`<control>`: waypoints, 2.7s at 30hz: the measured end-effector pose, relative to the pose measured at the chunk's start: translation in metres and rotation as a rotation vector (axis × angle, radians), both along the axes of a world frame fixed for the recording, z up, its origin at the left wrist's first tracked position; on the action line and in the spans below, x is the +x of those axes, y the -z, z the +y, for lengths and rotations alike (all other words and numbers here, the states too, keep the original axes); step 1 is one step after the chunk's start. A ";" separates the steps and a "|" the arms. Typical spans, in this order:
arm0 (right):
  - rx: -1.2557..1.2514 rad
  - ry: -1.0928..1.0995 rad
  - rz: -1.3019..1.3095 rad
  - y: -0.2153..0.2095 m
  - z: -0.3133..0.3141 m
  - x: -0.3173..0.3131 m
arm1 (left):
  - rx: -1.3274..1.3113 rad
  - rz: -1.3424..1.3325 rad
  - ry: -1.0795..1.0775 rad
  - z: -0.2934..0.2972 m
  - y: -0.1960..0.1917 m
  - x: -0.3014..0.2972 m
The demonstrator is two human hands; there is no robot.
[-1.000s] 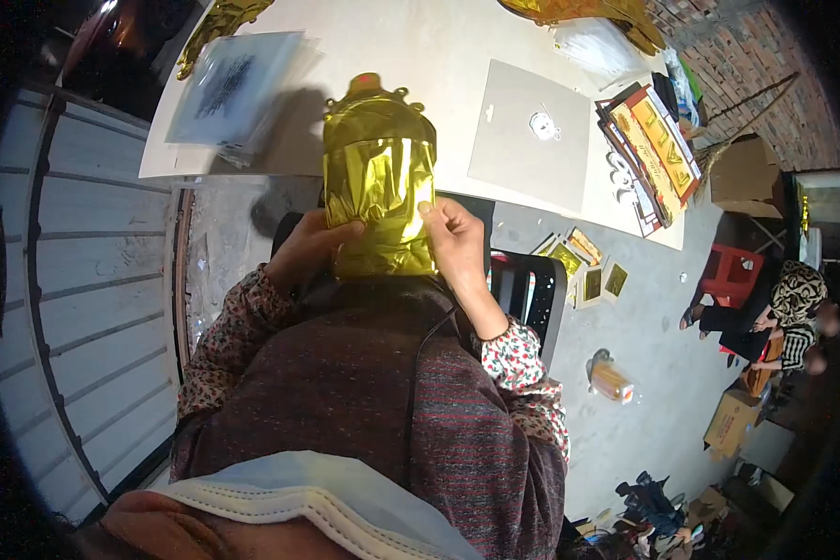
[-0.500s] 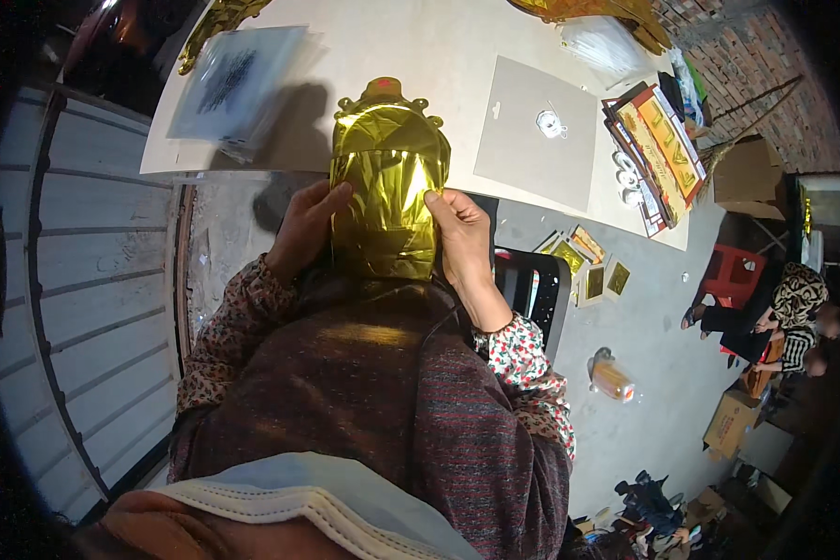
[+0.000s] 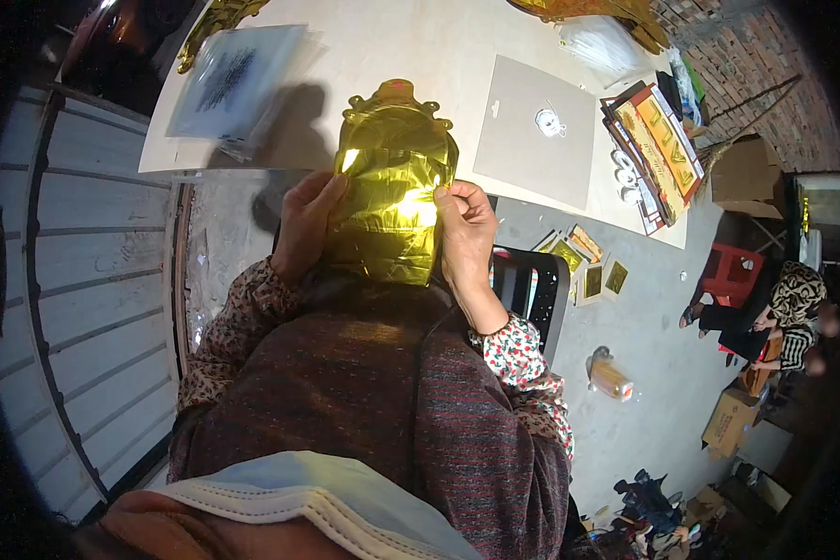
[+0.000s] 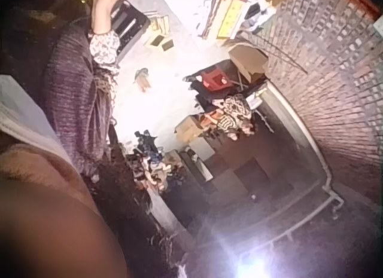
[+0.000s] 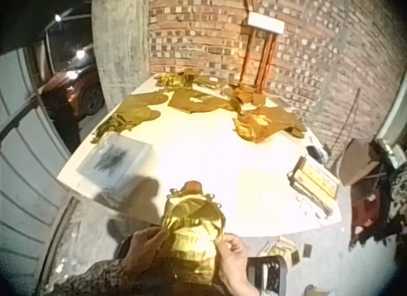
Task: Folding gold-colored foil sheets and placing them into protective paper folders.
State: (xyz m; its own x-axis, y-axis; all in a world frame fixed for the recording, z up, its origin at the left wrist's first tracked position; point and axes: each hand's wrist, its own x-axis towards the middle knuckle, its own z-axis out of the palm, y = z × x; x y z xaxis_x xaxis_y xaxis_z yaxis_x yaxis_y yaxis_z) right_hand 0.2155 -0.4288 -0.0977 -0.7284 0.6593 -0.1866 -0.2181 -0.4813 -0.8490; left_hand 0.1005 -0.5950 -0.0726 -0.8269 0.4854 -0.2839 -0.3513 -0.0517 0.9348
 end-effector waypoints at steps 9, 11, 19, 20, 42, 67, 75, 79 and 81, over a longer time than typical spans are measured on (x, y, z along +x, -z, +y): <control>0.293 -0.080 0.005 0.007 0.009 0.005 | 0.123 0.273 0.072 -0.010 0.016 -0.003; 0.248 -0.108 -0.036 0.008 0.012 0.007 | -0.040 0.342 0.158 -0.012 0.006 -0.007; 0.285 -0.260 -0.038 -0.013 0.019 0.010 | -0.080 0.164 0.251 -0.022 -0.016 -0.012; 0.282 -0.263 -0.027 -0.014 0.020 0.013 | -0.137 0.147 0.275 -0.023 -0.022 -0.011; 0.501 -0.057 0.100 -0.066 -0.011 0.039 | -0.386 0.998 0.295 -0.040 -0.078 0.021; 0.811 -0.645 -0.231 -0.073 0.063 -0.004 | -0.100 0.252 0.335 0.012 -0.057 -0.022; 0.643 -0.681 -0.310 -0.056 0.068 -0.012 | -0.336 0.737 0.375 0.029 -0.040 -0.054; 0.686 -0.798 -0.232 -0.058 0.073 -0.023 | -0.232 0.632 0.429 0.039 -0.042 -0.066; 0.783 -0.817 -0.247 -0.071 0.070 -0.037 | -0.227 0.605 0.473 0.045 -0.041 -0.079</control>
State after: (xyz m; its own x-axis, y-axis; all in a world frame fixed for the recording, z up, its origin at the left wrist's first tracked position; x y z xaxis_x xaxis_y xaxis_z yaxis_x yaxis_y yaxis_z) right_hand 0.1783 -0.3584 -0.0265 -0.9913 0.0068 -0.1316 0.1284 0.2740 -0.9531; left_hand 0.0219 -0.5500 -0.0314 -0.5899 0.8074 0.0144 0.2831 0.1901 0.9401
